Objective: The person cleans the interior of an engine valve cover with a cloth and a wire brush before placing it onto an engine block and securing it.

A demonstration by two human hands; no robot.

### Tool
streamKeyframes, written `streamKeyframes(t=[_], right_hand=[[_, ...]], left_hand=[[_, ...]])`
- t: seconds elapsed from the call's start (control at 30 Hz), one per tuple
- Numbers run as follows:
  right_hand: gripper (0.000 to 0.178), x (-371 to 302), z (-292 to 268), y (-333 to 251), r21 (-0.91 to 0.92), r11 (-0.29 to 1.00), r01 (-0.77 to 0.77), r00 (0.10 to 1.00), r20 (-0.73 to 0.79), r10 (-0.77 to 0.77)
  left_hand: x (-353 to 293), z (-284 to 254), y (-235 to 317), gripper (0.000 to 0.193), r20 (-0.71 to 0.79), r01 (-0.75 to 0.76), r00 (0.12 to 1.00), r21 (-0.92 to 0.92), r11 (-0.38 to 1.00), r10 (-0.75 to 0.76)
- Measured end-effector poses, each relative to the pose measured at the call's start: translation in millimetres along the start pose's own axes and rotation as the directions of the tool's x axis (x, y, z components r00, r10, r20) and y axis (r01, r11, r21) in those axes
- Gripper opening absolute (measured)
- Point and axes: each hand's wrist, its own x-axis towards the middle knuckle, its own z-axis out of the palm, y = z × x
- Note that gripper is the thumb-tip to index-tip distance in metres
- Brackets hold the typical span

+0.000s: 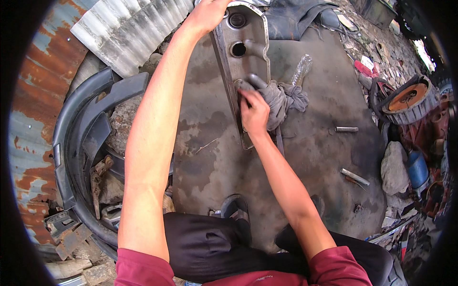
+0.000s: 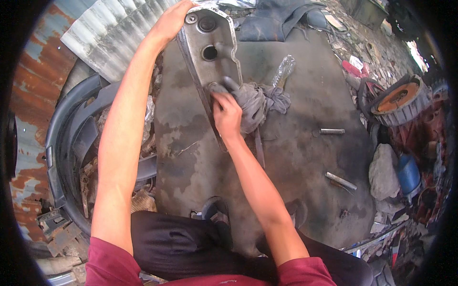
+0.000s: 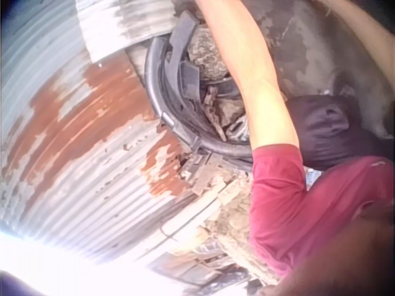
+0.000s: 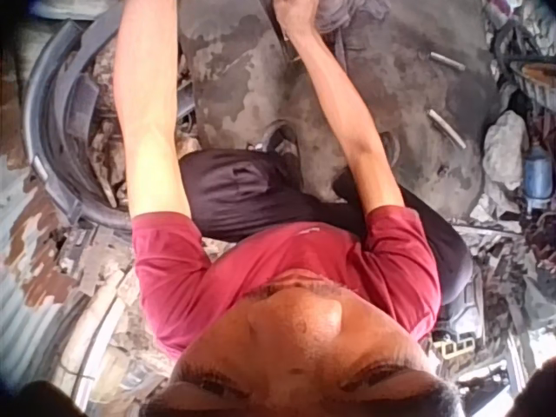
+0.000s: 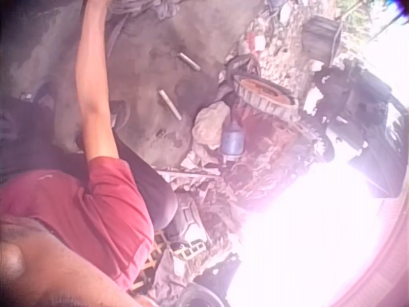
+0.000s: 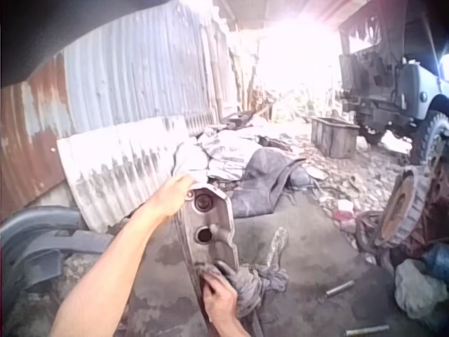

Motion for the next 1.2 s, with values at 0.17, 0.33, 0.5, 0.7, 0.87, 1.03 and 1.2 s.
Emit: streamKeyframes(t=[0.17, 0.33, 0.5, 0.7, 0.87, 1.03, 1.2], right_hand=[[0.028, 3, 1, 15, -0.056, 0.991, 0.124, 0.974, 0.199, -0.111], [0.025, -85, -41, 86, -0.420, 0.901, 0.109, 0.852, 0.507, 0.133], [0.032, -72, -36, 48, -0.328, 0.942, -0.069, 0.867, 0.448, 0.219], [0.048, -41, -28, 34, -0.356, 0.902, 0.244, 0.910, 0.404, -0.086], [0.046, -95, -53, 66, -0.483, 0.728, 0.486, 0.696, 0.718, 0.011], [0.023, -79, -57, 60, -0.521, 0.850, 0.079, 0.691, 0.643, 0.330], [0.019, 2, -10, -10, 0.231, 0.779, -0.584, 0.810, 0.235, 0.538]], left_hand=[[10, -12, -10, 0.049, 0.063, 0.009, 0.998, -0.047, 0.999, -0.006], [1, -17, -3, 0.036, 0.065, 0.014, 0.998, -0.021, 1.000, -0.013], [-2, -21, 0, 0.038, 0.068, 0.010, 0.998, -0.005, 1.000, -0.010], [-1, -13, 1, 0.039, 0.046, 0.050, 0.998, 0.015, 0.999, -0.051], [-8, -30, -1, 0.039, 0.042, 0.050, 0.998, 0.051, 0.997, -0.052], [-16, -28, 4, 0.040, 0.053, 0.024, 0.998, -0.037, 0.999, -0.022], [-25, -24, 13, 0.040, 0.015, 0.010, 1.000, -0.037, 0.999, -0.009]])
